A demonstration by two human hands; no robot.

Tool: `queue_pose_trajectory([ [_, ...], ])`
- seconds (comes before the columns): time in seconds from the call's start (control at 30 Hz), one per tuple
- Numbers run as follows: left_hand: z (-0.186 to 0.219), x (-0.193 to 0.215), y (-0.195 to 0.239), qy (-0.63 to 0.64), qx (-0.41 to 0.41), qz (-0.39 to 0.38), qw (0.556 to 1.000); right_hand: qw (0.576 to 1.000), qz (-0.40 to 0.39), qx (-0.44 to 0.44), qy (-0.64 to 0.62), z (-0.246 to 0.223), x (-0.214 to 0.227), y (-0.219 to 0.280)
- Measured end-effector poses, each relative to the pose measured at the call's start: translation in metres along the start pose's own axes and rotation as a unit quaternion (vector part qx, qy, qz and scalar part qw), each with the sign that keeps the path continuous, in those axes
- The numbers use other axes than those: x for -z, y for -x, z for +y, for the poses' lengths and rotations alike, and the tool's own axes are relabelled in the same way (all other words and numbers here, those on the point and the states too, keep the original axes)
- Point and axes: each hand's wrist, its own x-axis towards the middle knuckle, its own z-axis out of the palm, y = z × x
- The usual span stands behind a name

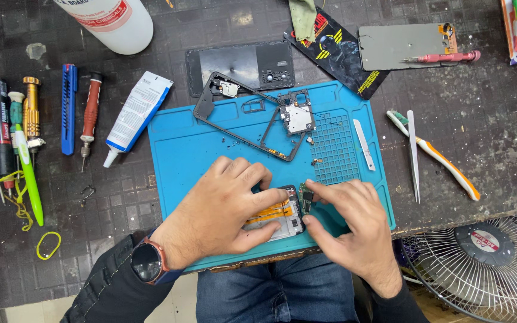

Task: The person repairs a disassembled smartphone on a blue work mat. They handle the motherboard and ribbon cables, use tweezers to adjust small components, and inspect a cracked screen assembly before placing it aside.

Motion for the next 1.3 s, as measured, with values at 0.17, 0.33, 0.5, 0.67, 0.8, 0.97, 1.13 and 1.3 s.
queue_pose_trajectory([
  [0.17, 0.000, 0.001, 0.000, -0.001, 0.000, -0.001, 1.000, 0.999, -0.010, 0.030, 0.003, 0.000, 0.003, -0.003],
  [0.33, 0.000, 0.000, 0.000, 0.001, 0.002, -0.005, 1.000, 0.999, -0.024, 0.029, 0.007, -0.001, 0.003, -0.003],
  [0.5, 0.000, 0.000, 0.000, 0.001, 0.000, -0.001, 1.000, 0.999, -0.012, 0.031, 0.006, 0.000, 0.002, -0.003],
  [0.67, 0.000, 0.000, 0.000, 0.002, -0.002, 0.001, 1.000, 1.000, 0.004, 0.030, 0.004, 0.002, 0.000, 0.000],
  [0.8, 0.000, 0.000, 0.000, -0.002, 0.001, -0.007, 1.000, 0.998, 0.057, -0.004, -0.023, 0.005, -0.004, 0.008],
  [0.97, 0.000, 0.001, 0.000, -0.003, -0.002, -0.007, 1.000, 0.986, 0.158, -0.041, -0.036, 0.013, -0.009, 0.018],
  [1.13, 0.001, 0.002, 0.000, -0.012, -0.002, -0.007, 1.000, 0.974, 0.208, -0.057, -0.074, 0.019, -0.013, 0.022],
  [1.3, 0.005, 0.003, -0.002, -0.033, -0.006, -0.010, 0.999, 0.978, 0.192, -0.066, -0.055, 0.018, -0.013, 0.023],
])
